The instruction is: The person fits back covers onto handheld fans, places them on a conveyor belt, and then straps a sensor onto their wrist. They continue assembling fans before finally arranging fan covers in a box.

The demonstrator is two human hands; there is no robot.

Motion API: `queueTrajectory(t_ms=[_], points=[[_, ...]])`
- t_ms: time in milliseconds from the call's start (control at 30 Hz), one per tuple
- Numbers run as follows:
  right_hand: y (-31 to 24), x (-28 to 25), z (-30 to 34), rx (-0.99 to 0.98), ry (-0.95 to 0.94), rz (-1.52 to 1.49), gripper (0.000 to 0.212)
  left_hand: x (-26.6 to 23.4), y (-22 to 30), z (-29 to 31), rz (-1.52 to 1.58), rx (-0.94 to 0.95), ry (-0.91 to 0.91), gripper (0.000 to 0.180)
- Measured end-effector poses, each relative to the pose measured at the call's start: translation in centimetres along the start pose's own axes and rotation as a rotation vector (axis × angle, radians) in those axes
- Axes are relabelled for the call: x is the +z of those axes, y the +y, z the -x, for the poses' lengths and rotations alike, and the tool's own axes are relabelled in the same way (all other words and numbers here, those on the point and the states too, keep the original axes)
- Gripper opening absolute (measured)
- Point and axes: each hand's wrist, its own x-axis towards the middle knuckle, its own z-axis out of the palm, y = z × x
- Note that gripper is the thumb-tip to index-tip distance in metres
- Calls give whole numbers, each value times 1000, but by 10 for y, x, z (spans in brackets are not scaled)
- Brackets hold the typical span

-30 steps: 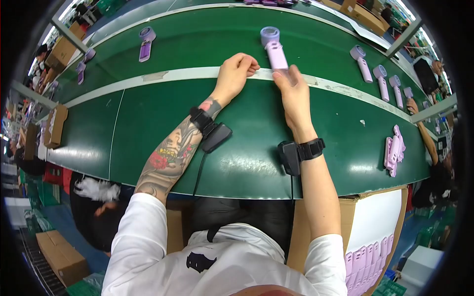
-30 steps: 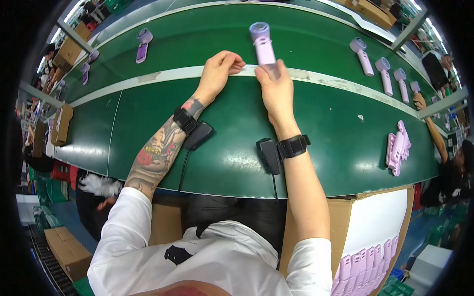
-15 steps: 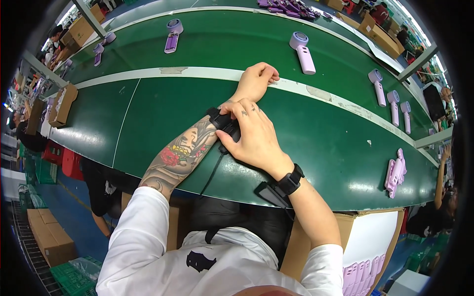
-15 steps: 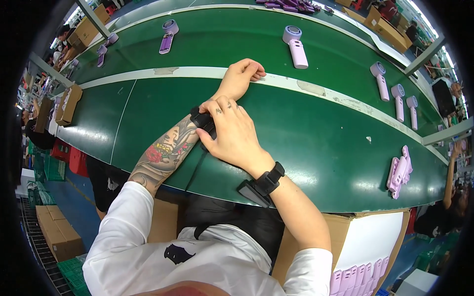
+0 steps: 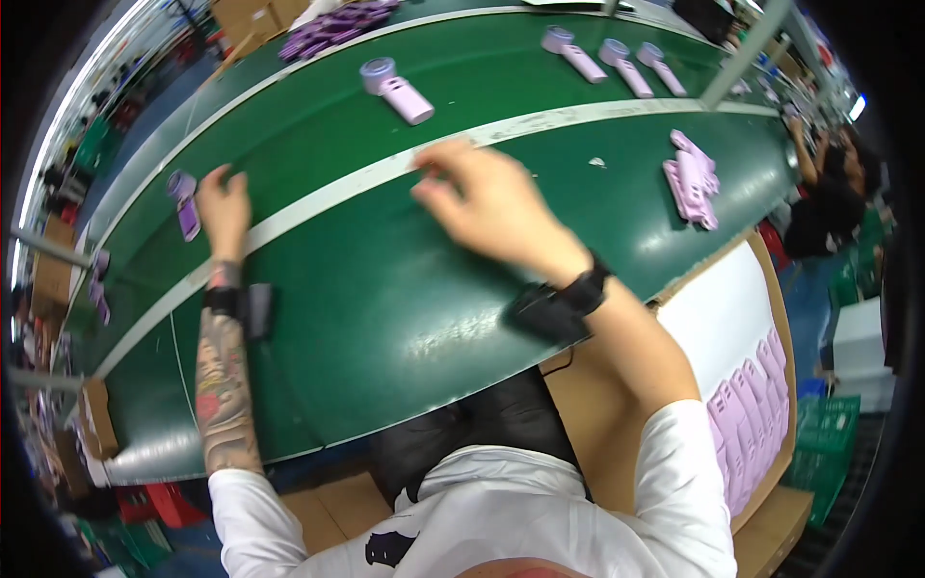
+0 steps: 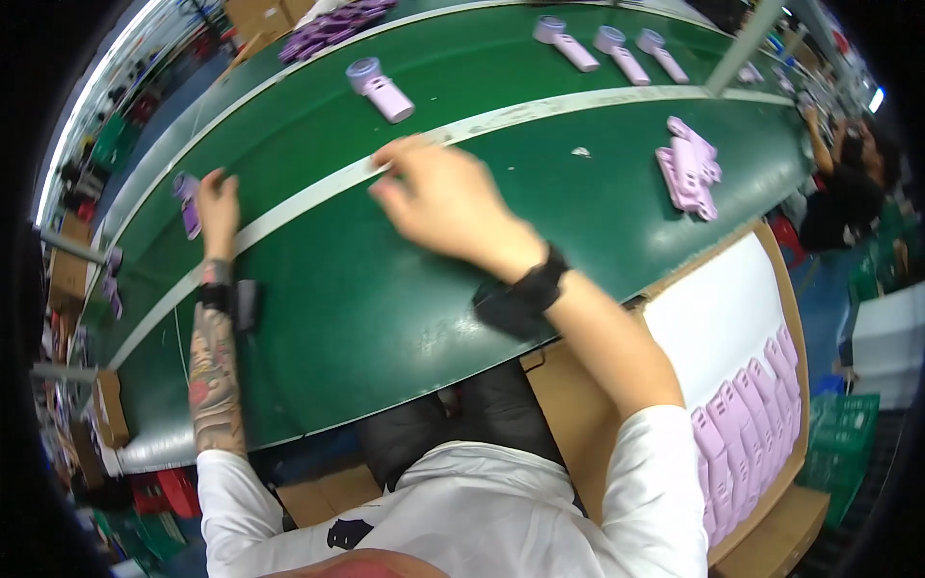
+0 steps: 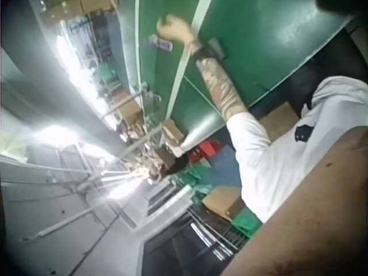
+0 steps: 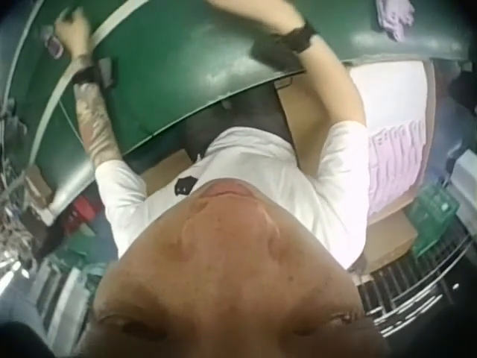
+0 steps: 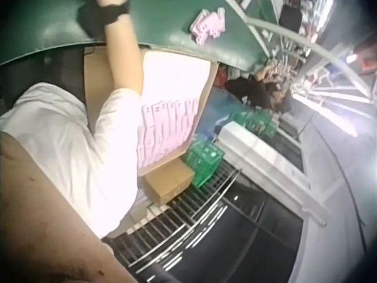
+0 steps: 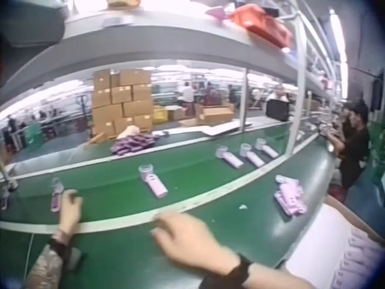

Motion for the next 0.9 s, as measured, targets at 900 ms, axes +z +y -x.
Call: queueTrajectory(t_ms=[900], points=[[55,-108,18,549,78,-981,48,13,159,59,1596,-642,-874,33]])
